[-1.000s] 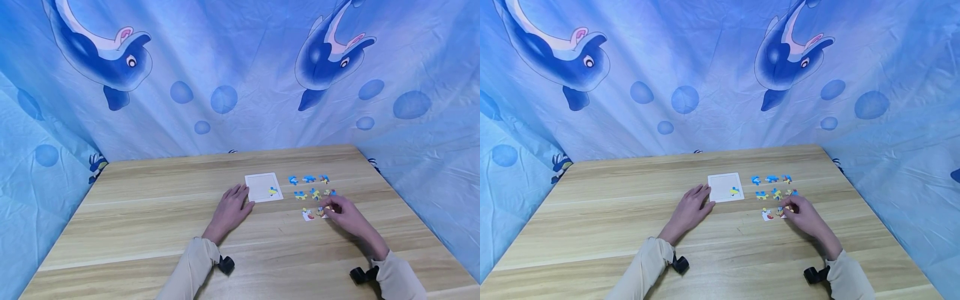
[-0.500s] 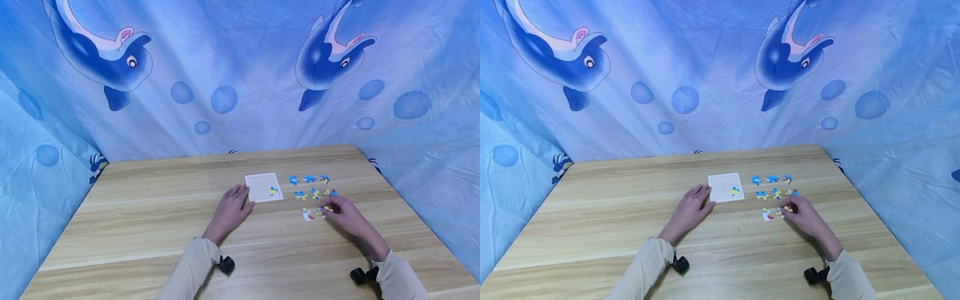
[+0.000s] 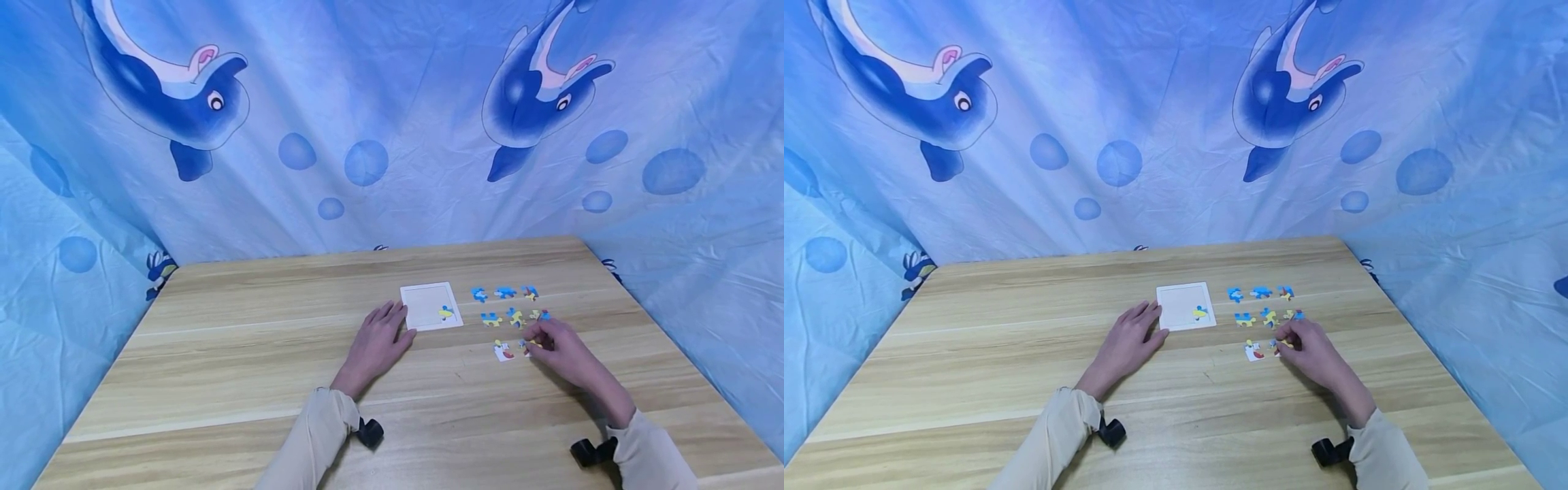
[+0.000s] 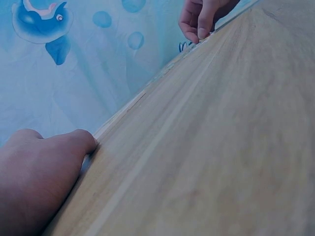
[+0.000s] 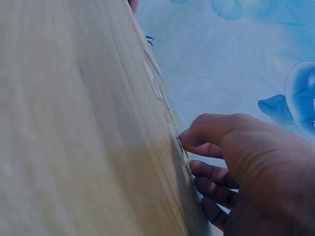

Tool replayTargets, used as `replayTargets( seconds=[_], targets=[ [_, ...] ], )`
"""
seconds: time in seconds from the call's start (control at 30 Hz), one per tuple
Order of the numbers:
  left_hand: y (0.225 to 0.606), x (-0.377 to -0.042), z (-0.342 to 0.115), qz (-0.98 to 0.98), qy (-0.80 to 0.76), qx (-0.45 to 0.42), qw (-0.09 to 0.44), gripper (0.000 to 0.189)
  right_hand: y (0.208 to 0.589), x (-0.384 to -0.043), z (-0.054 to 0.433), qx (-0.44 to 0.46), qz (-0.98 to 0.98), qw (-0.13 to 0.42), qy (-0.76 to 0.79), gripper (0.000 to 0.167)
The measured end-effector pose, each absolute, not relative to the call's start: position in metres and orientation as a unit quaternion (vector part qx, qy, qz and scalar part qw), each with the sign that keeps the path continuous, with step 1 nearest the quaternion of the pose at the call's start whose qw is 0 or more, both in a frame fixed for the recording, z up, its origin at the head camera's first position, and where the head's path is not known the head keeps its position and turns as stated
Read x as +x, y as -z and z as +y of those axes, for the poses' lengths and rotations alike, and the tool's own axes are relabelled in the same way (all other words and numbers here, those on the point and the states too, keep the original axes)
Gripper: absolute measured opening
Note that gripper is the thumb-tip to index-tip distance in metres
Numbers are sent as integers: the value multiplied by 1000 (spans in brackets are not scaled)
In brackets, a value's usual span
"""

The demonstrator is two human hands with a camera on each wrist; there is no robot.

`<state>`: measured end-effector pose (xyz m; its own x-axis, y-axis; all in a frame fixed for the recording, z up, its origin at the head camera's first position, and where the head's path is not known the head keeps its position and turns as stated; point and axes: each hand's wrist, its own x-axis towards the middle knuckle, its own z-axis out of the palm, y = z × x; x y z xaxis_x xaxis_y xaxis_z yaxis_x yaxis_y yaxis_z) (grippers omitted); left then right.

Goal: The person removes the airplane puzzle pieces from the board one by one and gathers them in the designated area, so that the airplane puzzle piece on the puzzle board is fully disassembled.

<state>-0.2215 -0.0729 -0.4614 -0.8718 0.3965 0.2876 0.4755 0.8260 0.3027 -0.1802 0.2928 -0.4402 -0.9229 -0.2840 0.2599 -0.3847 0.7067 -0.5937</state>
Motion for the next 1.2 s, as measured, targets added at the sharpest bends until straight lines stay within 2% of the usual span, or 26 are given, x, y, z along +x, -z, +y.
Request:
replayTargets(
  seconds=[0.2, 0.43, 0.87, 1.2],
  targets=[
    [461, -222, -72, -950, 187, -228, 106, 57, 439, -178, 296, 155, -917, 52, -364, 9],
    [461, -222, -73, -949, 189, -227, 109, 57, 434, -178, 296, 126, -919, 48, -369, 13],
    [460, -222, -73, -950, 191, -226, 100, 58, 429, -189, 287, 142, -921, 67, -357, 19],
    [460, -222, -73, -950, 193, -226, 100, 58, 427, -201, 268, 183, -913, 79, -357, 15]
  ],
)
